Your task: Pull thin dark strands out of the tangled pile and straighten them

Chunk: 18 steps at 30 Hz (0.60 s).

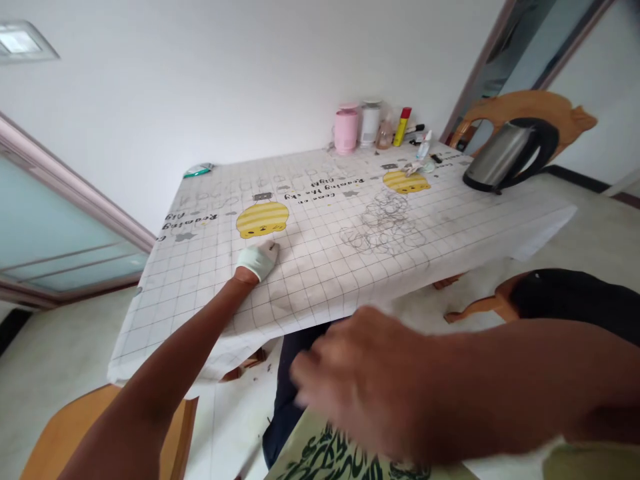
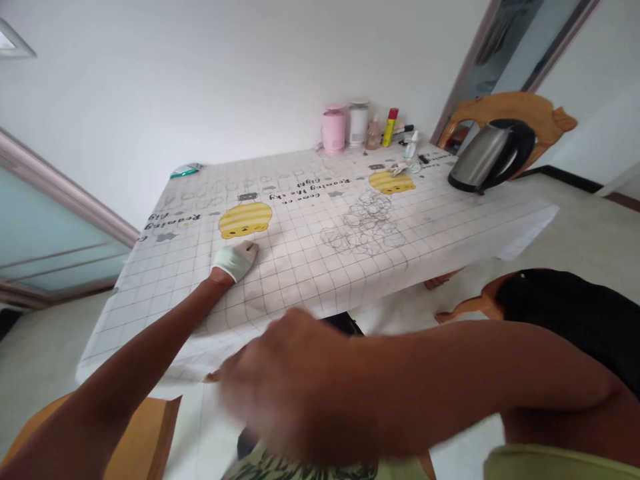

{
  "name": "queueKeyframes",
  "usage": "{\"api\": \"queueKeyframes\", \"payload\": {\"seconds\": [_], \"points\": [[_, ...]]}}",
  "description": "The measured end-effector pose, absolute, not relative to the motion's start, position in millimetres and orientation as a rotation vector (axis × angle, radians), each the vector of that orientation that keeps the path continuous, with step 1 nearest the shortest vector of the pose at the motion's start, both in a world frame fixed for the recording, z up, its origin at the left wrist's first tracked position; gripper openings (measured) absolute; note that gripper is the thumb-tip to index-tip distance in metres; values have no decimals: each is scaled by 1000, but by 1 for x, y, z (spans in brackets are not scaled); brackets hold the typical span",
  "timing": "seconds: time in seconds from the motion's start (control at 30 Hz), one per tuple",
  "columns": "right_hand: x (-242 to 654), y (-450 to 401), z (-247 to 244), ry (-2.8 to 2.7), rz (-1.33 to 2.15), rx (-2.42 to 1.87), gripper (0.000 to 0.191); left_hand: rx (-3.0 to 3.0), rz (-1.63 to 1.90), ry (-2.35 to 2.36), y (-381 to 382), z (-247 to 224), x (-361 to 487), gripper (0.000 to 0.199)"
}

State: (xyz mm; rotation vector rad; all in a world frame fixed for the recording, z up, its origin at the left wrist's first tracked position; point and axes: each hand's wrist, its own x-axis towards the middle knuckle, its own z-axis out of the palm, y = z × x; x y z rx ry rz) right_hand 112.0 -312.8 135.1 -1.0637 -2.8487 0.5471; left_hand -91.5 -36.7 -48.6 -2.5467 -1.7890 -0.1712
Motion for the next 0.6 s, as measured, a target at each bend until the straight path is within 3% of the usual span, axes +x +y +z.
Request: {"api": "queueKeyframes", "payload": {"seconds": [0.23,0.37,0.6], "points": [[347,-195,65,-2182,31,-2508,22,-2523,-169,-1816,-27,-54,-94,46],[443,-169,24,-1941,98,-2654,24,-2506,-142,-1845,-24,-52,-92,48],[481,-102,-5,-1698,30,-2616,27,-2483,-51,-1958,-23,-48,-90,45]]}}
